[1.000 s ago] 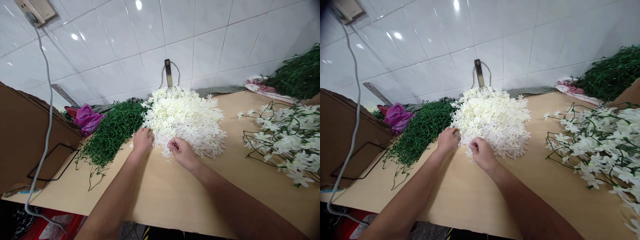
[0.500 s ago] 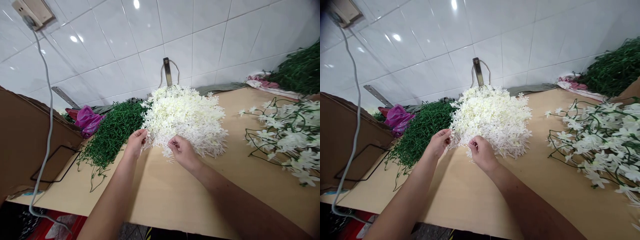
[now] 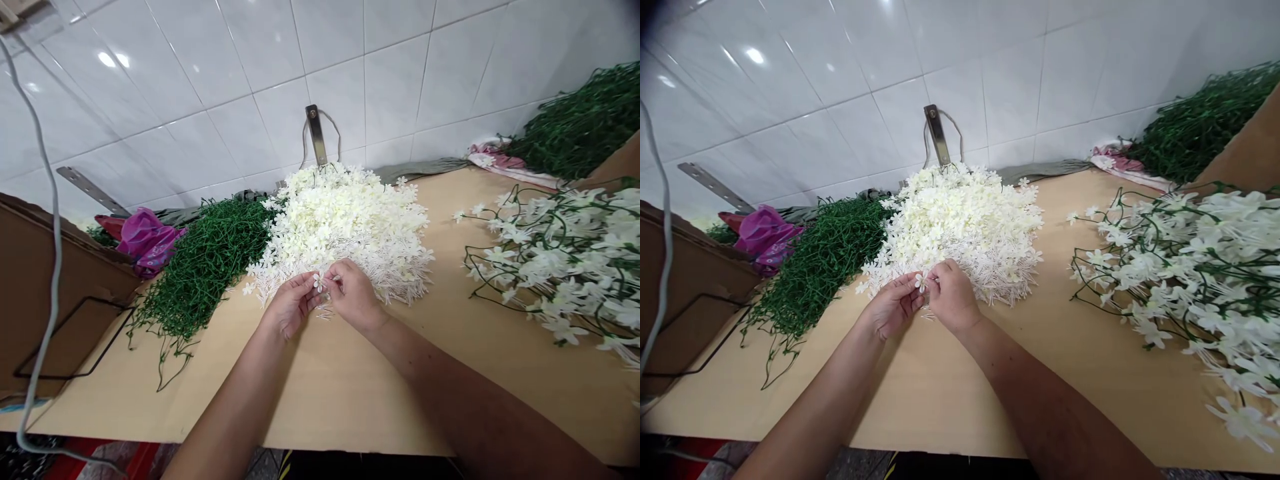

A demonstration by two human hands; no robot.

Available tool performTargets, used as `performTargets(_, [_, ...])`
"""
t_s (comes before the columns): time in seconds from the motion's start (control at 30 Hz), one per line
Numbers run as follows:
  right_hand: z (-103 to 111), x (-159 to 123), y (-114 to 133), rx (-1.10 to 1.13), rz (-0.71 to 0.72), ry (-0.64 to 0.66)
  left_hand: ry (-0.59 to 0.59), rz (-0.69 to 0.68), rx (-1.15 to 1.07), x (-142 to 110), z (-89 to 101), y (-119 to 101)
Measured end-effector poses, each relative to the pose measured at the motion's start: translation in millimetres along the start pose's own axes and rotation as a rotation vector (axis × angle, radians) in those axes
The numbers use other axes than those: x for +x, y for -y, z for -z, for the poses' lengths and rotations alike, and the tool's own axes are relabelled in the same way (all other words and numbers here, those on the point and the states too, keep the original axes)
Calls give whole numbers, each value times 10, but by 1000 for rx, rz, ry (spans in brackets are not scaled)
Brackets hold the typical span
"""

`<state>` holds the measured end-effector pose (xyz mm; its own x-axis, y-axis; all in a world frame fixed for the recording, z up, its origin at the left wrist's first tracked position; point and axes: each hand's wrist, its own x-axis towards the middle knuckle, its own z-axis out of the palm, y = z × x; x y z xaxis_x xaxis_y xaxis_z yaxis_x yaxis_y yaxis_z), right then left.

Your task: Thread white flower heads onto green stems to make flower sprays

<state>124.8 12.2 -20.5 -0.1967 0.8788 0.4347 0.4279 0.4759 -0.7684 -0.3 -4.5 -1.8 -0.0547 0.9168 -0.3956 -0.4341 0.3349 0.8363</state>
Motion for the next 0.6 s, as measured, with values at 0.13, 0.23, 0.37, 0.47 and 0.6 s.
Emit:
performTargets(0.13, [10,-13,12,-81,17,32,7,-51,40,25,29,50])
performTargets(0.23, [24,-28,44,-171,70,52,-17,-75,64,21,27,74])
performTargets(0.37, [51,-32,85,-311,179,48,-30,-87,63,-3,7,79])
performTargets(0.47, [58,-31,91,-365,224,40,-32,-91,42,-14,1,87])
performTargets(0.6, [35,-44,73,-290,219,48,16,-84,21,-9,27,107])
